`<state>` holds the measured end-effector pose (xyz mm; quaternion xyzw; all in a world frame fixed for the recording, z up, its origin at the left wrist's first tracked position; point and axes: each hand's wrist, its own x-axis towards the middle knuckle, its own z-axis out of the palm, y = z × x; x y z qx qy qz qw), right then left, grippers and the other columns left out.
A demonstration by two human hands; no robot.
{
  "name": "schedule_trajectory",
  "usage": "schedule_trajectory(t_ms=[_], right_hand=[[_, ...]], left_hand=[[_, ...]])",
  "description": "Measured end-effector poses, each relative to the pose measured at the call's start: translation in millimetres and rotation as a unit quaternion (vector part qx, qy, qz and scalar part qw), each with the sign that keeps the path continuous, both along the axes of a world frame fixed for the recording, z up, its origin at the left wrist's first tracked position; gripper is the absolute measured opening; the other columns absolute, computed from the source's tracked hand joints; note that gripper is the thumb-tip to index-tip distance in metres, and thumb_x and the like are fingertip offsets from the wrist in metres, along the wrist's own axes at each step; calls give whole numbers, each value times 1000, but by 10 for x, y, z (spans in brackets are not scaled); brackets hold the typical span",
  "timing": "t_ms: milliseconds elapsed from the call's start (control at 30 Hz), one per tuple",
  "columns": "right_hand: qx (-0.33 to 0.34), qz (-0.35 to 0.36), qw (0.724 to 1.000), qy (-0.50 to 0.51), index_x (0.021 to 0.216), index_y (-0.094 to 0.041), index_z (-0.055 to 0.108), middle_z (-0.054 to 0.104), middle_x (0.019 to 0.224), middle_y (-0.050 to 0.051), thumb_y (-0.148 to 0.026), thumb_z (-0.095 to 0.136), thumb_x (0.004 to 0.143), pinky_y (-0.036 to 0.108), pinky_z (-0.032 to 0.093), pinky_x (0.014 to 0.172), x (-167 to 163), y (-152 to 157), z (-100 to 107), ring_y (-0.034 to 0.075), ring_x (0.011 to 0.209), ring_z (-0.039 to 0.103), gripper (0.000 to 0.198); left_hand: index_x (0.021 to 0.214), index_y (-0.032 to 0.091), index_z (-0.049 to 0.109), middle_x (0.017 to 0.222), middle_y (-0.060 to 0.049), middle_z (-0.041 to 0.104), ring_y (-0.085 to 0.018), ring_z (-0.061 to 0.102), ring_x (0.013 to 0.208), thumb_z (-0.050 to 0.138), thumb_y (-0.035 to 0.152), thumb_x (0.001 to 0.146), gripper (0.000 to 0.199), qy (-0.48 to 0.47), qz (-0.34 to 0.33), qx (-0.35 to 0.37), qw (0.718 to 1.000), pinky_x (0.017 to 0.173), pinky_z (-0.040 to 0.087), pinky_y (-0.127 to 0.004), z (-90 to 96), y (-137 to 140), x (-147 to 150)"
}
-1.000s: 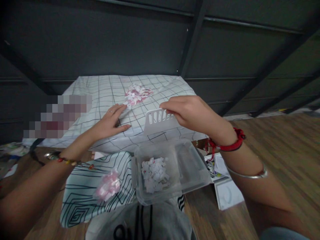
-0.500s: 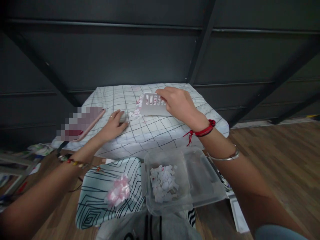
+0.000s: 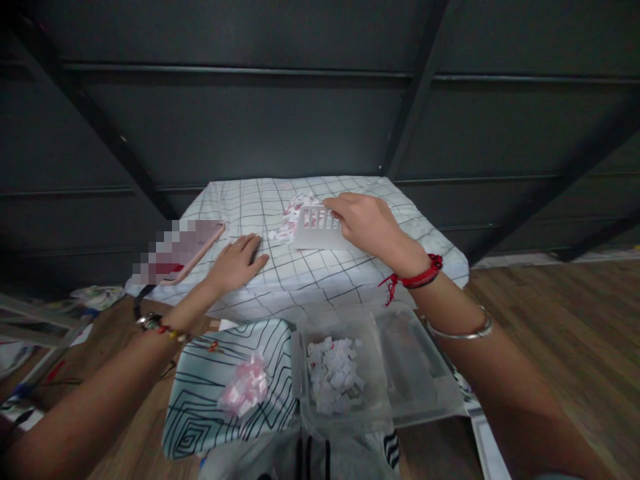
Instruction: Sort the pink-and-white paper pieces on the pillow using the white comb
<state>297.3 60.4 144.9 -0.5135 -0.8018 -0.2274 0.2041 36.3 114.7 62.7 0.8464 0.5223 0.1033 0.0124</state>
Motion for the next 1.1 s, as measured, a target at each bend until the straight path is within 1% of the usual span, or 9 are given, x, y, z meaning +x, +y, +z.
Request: schedule_trajectory(t_ms=[100,233,333,400,533,733,833,933,1100], right_hand=[[4,-8,1000,-6,103,-17,64,67,86,8,-11,39,80,31,41,67,45,-65,-14,20,81,60,34],[-7,6,1000,-12,102,-16,64,67,87,7,-12,39,81,30,42,67,64,-96,-50,19,80,60,33],[-8,16,1000,-15,104,-17,63,67,88,7,-12,38,82,29,41,66,21,-103,-55,19,81,60,33],[1,4,1000,-23,105,-17,62,67,86,7,-11,37,82,29,41,64,-20,-111,-58,19,79,59,35],[4,-18,999,-42,103,-16,63,67,85,7,-7,38,79,29,40,61,-95,-167,-86,19,77,59,36],[-5,-6,999,-54,101,-16,63,67,81,7,-6,40,76,29,40,61,-181,-336,-62,19,74,58,35],[11,-8,998,-57,103,-16,63,66,82,8,-6,40,77,29,40,62,-199,-284,-32,19,74,58,36],[29,-24,998,-55,104,-14,62,66,81,8,-5,38,78,31,40,63,-189,-139,-49,19,74,58,37],[13,-4,998,-63,102,-15,63,66,83,9,-5,39,76,30,40,63,-137,-56,-102,19,75,58,36]], left_hand=[[135,7,36,143,-19,33,-33,27,133,31,43,90,57,-2,1,-3,1000,106,23,-49,7,-9,-1],[132,8,40,143,-19,33,-33,27,133,30,43,90,56,-5,2,-7,1000,106,22,-50,6,-9,2],[131,11,42,142,-18,35,-34,29,132,32,44,89,54,-19,-4,-3,1000,105,23,-52,-3,1,-1],[130,13,42,142,-17,36,-35,30,131,32,44,89,53,-26,-10,-1,1000,104,24,-54,-8,7,-6],[129,11,44,142,-18,36,-34,30,131,31,45,89,54,-22,-10,-3,1000,104,24,-52,-9,9,-14],[127,14,45,141,-15,39,-32,31,131,34,44,89,50,-34,-12,-5,999,105,25,-50,18,-11,-15],[128,11,45,141,-17,38,-32,31,131,33,44,89,52,-19,-7,-4,1000,105,25,-49,28,-19,-10],[128,9,44,140,-18,39,-31,33,130,32,43,90,53,-6,-7,10,1000,105,26,-47,23,-19,-5],[127,9,46,139,-18,40,-31,35,129,33,42,90,52,-7,-8,19,1000,104,27,-47,11,-15,-7]])
